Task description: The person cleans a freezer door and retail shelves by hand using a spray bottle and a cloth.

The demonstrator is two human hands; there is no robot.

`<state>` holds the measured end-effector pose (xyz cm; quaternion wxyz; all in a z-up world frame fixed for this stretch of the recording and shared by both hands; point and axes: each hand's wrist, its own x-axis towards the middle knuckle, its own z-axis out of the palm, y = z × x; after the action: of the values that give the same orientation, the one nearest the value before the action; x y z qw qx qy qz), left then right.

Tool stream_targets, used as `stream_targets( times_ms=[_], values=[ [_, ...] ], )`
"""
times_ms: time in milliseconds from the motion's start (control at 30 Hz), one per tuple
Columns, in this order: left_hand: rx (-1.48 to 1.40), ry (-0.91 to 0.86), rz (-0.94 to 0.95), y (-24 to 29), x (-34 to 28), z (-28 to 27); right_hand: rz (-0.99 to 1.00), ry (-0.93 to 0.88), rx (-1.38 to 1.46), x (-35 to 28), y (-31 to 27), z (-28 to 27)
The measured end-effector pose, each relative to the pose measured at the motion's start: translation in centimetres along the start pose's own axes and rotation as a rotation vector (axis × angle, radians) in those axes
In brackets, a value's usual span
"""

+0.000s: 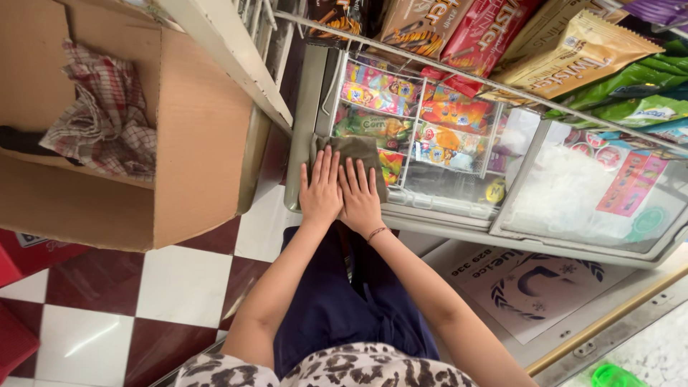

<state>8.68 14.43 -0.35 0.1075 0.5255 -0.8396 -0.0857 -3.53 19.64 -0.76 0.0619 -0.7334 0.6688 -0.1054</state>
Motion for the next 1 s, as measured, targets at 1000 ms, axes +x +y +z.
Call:
stream_targets(
  times_ms=[1000],
  values=[
    [-0.275, 0.117, 0.002, -3.4, 7.9, -1.4, -0.010, 0.054, 0.034, 8.6, -0.8, 0.0]
  ],
)
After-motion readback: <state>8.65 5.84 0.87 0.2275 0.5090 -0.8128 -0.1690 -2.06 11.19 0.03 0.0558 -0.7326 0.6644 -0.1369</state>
